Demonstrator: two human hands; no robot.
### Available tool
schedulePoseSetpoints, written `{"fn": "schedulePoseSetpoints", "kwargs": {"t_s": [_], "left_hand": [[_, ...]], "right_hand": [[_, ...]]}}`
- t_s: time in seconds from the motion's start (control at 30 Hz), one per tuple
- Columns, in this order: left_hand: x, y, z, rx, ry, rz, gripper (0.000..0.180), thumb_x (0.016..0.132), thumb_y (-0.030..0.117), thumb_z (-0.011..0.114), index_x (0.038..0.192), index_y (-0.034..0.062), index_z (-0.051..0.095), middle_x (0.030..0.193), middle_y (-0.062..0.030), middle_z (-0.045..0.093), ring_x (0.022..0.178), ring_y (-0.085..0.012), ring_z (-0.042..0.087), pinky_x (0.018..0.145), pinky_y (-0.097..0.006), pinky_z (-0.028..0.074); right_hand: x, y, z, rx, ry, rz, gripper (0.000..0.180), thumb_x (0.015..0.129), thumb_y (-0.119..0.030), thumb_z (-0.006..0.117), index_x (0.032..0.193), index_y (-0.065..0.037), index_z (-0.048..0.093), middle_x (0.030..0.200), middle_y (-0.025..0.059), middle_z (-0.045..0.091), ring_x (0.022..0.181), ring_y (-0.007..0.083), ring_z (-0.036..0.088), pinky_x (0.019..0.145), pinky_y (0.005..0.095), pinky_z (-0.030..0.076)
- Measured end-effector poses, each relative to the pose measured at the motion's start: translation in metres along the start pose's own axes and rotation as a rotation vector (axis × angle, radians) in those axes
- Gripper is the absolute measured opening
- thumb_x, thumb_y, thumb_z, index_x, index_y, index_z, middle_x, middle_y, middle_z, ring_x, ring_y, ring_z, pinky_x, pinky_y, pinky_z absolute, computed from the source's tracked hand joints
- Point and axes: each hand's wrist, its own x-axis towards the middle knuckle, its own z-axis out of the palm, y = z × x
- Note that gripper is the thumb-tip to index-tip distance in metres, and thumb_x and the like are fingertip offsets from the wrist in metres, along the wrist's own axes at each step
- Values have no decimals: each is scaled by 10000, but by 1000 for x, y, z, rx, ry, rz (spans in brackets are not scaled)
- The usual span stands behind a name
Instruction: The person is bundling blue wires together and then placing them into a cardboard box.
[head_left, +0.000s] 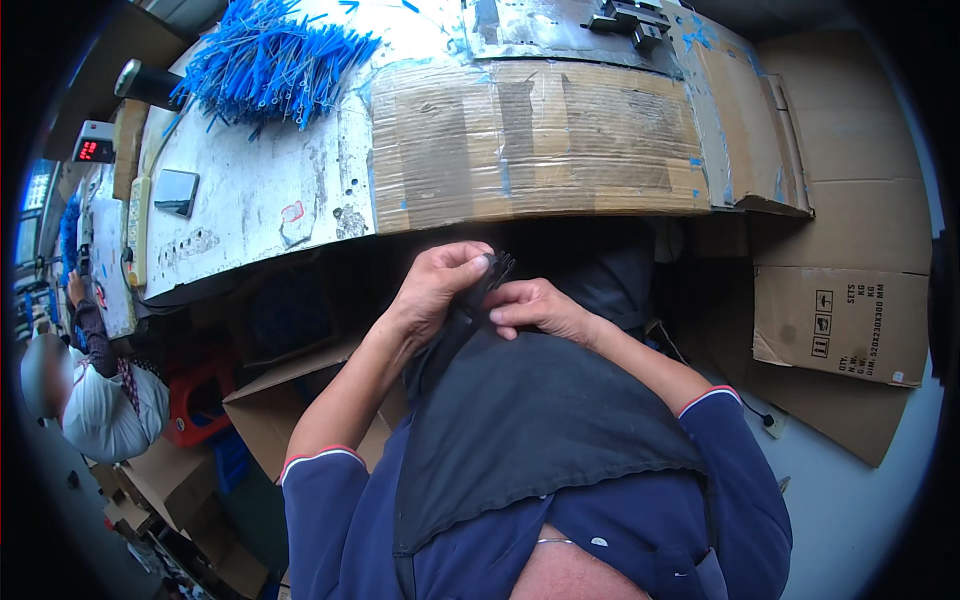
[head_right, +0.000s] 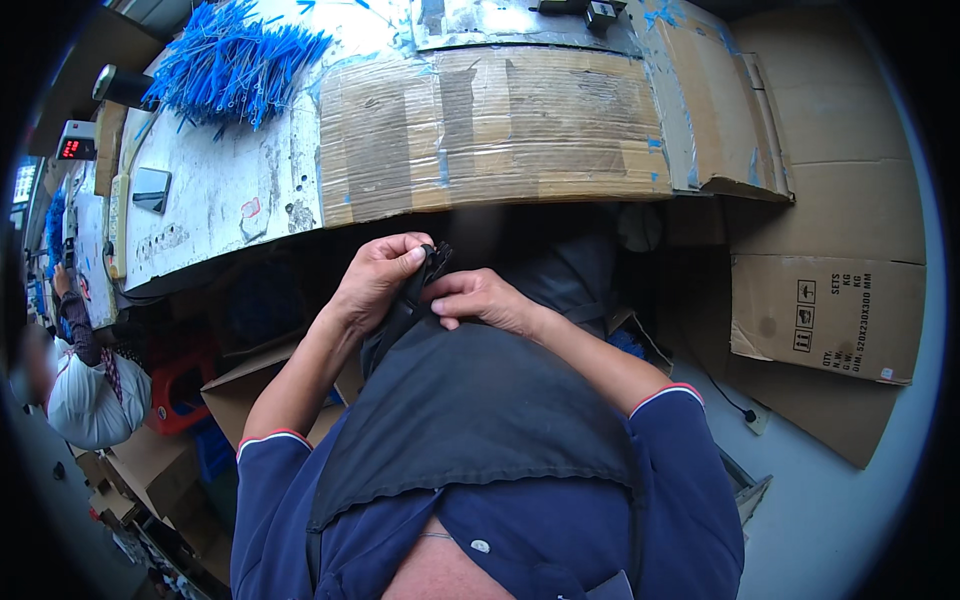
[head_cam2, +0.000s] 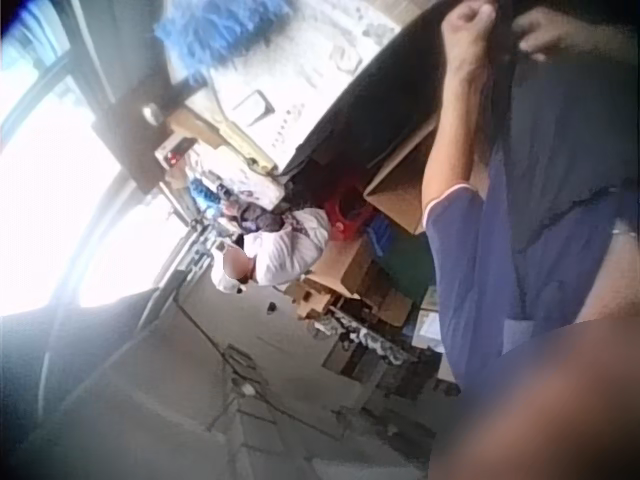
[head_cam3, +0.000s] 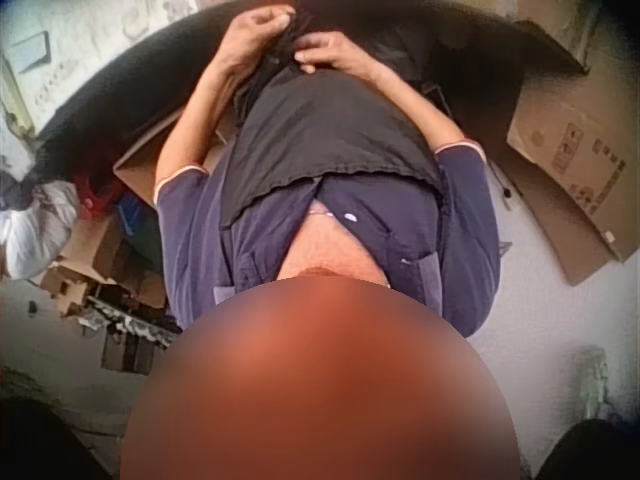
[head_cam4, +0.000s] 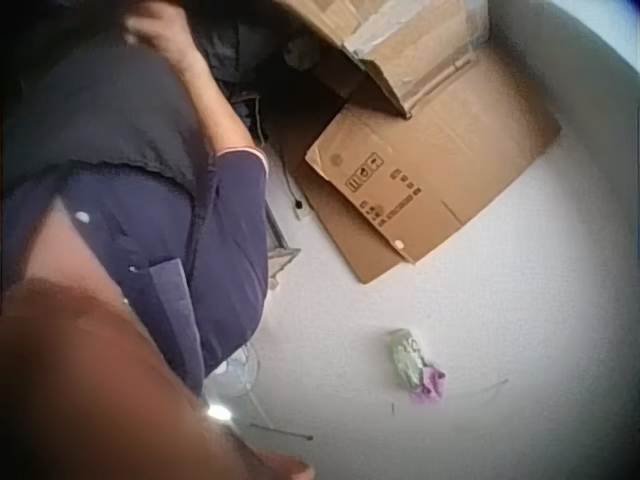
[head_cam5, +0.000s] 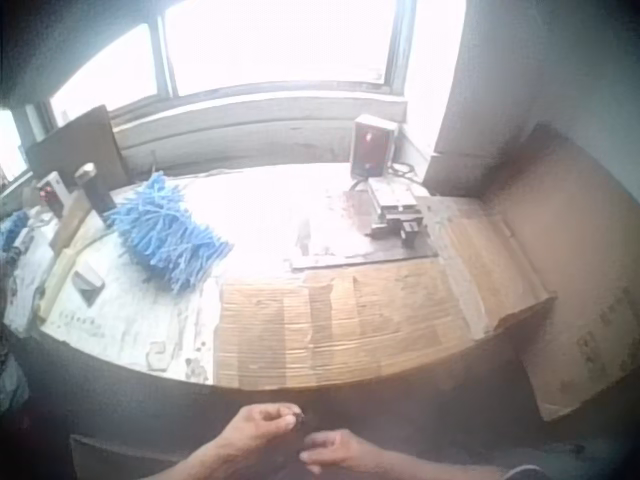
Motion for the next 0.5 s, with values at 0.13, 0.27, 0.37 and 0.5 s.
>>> {"fn": "schedulePoseSetpoints", "kwargs": {"t_s": [0.13, 0.27, 0.37, 0.5], "left_hand": [[4, -4, -2, -62, -61, -1, 152, 950, 119, 712, 1059, 14, 692, 981, -25, 693, 894, -98, 646, 865, -255, 514], [9, -11, 2, -36, -62, -2, 280, 914, 182, 778, 1111, 1, 697, 1085, -48, 702, 1005, -130, 664, 972, -281, 497], [9, -11, 5, -55, -99, -19, 271, 911, 196, 782, 1072, -11, 715, 1129, -56, 701, 1020, -140, 667, 973, -295, 500], [7, -11, 8, -115, -110, -83, 259, 912, 204, 780, 1031, -21, 729, 1197, -59, 683, 1016, -147, 669, 983, -303, 496]], "right_hand": [[-8, 0, -4, 133, 93, -89, 302, 940, -162, 709, 1174, 20, 650, 845, 32, 650, 756, 78, 590, 708, 219, 467], [-13, 1, -6, 115, 130, -168, 289, 937, -196, 709, 1138, 4, 653, 856, 42, 652, 763, 77, 583, 700, 220, 460], [-13, 3, -5, 149, 161, -220, 254, 942, -194, 701, 1115, -14, 655, 838, 26, 648, 744, 64, 567, 688, 213, 448], [-10, 4, -9, 113, 179, -187, 201, 960, -206, 689, 1087, -53, 659, 808, -9, 642, 722, 32, 540, 672, 194, 416]]}}
